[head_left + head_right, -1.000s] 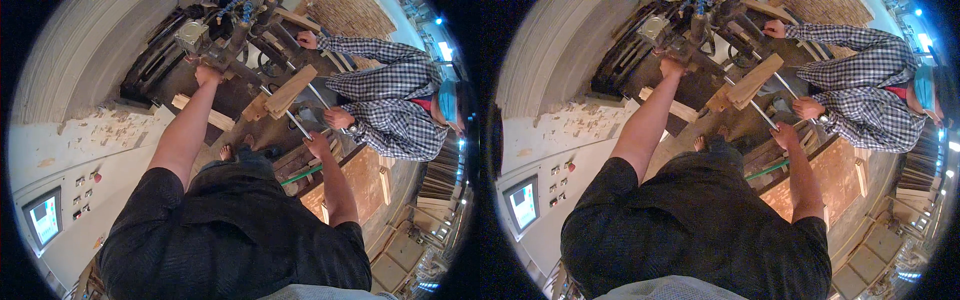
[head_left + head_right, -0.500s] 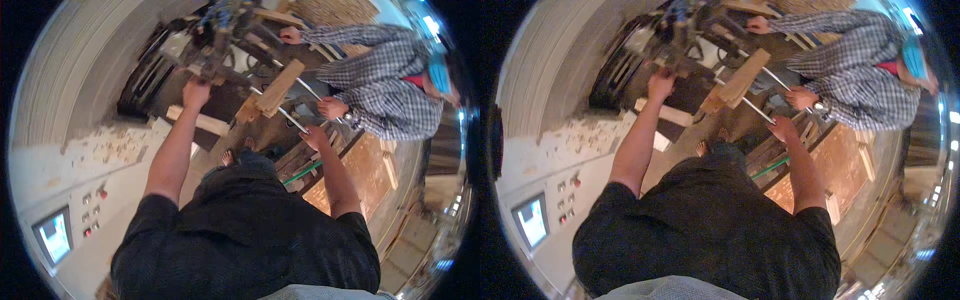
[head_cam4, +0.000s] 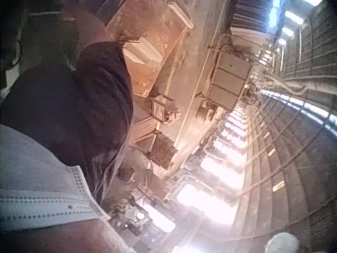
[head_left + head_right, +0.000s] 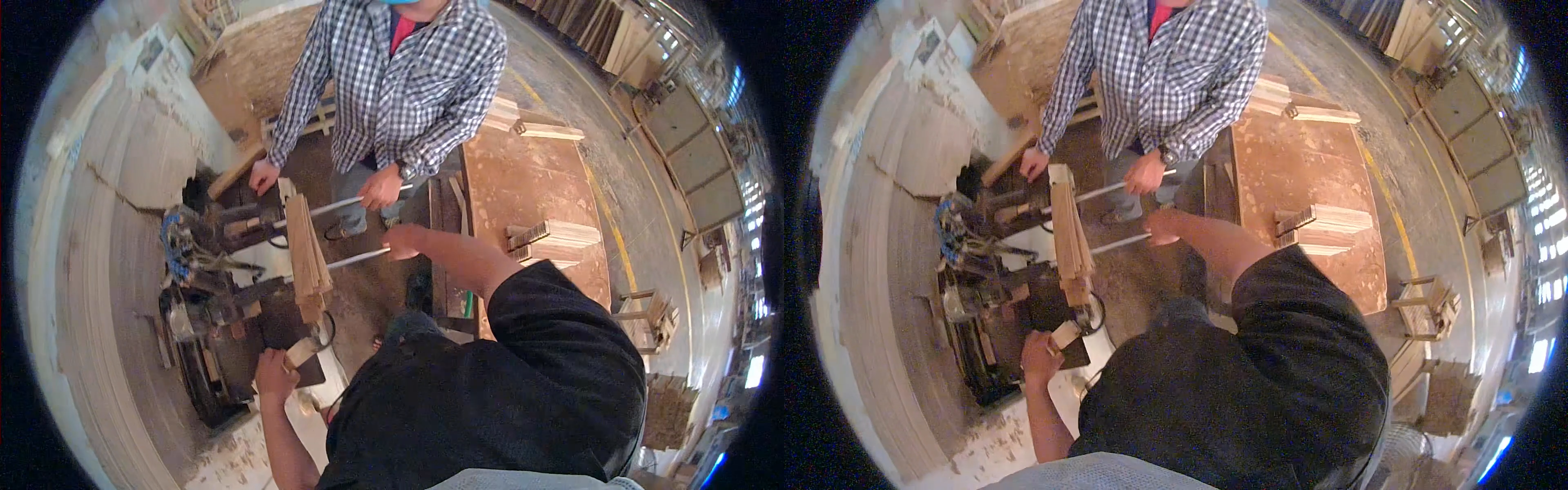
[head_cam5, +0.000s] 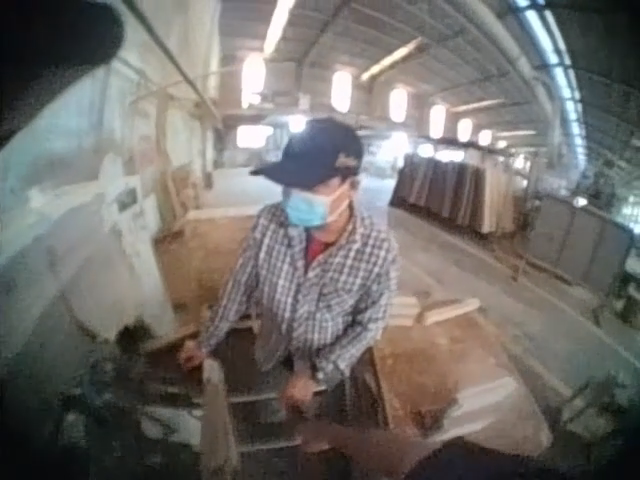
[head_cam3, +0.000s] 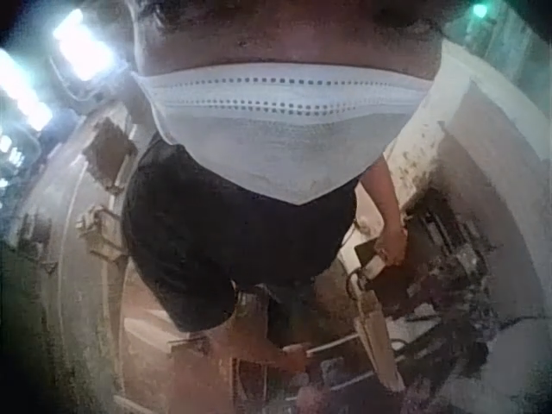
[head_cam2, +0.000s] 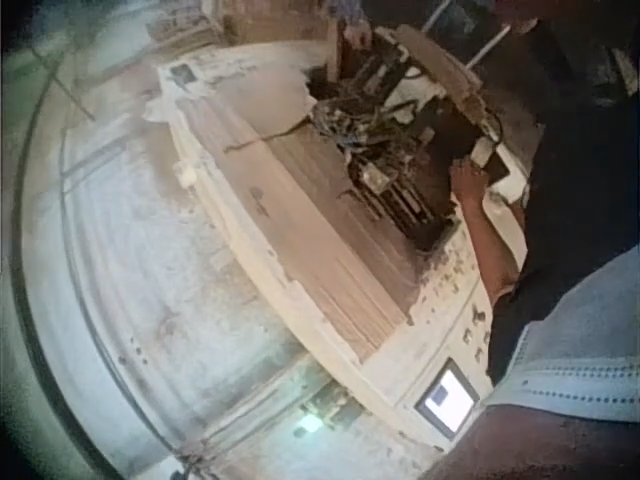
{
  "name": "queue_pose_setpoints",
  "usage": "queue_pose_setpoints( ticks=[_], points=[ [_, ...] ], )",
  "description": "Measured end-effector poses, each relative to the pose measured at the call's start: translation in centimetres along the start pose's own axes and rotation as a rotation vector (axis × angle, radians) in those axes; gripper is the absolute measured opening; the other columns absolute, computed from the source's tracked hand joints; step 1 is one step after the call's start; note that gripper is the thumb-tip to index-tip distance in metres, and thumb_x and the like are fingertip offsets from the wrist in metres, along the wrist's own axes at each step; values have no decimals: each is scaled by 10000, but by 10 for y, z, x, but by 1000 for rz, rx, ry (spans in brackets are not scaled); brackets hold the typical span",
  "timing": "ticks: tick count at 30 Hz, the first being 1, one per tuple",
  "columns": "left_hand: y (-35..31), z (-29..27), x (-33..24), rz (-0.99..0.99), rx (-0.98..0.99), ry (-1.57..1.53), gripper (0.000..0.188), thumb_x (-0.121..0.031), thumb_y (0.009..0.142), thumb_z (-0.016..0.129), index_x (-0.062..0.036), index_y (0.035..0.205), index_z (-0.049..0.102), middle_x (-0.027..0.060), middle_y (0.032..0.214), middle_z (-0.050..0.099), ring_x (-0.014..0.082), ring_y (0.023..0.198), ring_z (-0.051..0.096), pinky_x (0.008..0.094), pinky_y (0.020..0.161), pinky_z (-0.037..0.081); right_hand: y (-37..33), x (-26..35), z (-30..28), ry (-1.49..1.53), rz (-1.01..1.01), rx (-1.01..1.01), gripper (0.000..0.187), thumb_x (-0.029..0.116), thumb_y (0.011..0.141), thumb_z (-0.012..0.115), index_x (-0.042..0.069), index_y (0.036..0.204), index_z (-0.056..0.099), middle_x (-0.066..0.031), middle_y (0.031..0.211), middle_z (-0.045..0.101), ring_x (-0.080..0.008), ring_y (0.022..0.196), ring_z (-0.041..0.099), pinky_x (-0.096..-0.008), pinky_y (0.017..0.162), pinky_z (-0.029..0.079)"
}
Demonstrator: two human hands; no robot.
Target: The person operates a wood shaping machine by hand to process wooden slats, using machine levers to control the shaping of the wood.
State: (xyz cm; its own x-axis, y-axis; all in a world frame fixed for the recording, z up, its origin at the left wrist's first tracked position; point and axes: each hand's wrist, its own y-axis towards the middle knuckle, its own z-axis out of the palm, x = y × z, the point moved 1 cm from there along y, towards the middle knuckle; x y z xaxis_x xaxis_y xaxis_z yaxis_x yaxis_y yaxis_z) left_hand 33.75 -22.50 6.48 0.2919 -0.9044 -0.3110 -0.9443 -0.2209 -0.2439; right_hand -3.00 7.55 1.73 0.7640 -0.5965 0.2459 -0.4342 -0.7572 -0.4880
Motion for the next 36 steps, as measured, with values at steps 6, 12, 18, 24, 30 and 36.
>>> queue_pose_setpoints(
  ticks=[6,12,18,24,30,36],
  points=[
    [-5,-22,-21,-113,-468,-686,432,-90,741,747,3,1122,565,131,1053,608,264,948,601,368,858,484,-9,3,-4,6,110,63,377,382,816,610,87,1037,692,-159,1030,689,-355,992,656,-480,860,520],
    [-9,26,2,-133,-664,-897,591,-93,825,733,54,1324,452,154,1187,577,238,1031,585,369,903,486,0,-3,1,19,117,-18,407,379,817,604,76,1078,678,-158,1061,687,-351,1014,659,-484,823,545],
    [8,-1,-37,-115,-573,-718,513,-108,832,721,66,1248,478,156,1075,605,229,918,621,352,814,520,-22,11,7,105,-17,-341,461,402,780,653,75,1105,659,-148,1100,661,-348,1048,633,-470,882,524],
    [56,-12,-147,149,-343,-627,519,-194,756,807,37,1137,541,146,1051,636,274,953,629,374,835,510,-83,110,37,899,-358,-595,532,436,790,707,60,1148,587,-152,1039,644,-313,960,626,-439,840,503],
    [82,10,-278,504,-255,-74,556,-324,746,788,1,1136,564,181,1001,610,389,903,589,445,819,487,-172,102,55,1315,-11,-819,499,410,827,716,50,1151,598,-133,1034,666,-259,928,642,-392,837,505],
    [75,38,-373,791,-354,-134,560,-224,782,767,-3,1238,528,219,1233,529,397,1186,480,480,1013,379,-267,20,88,1777,454,-1115,329,244,903,622,14,1137,614,-115,947,679,-230,850,662,-354,735,538]
  ],
)
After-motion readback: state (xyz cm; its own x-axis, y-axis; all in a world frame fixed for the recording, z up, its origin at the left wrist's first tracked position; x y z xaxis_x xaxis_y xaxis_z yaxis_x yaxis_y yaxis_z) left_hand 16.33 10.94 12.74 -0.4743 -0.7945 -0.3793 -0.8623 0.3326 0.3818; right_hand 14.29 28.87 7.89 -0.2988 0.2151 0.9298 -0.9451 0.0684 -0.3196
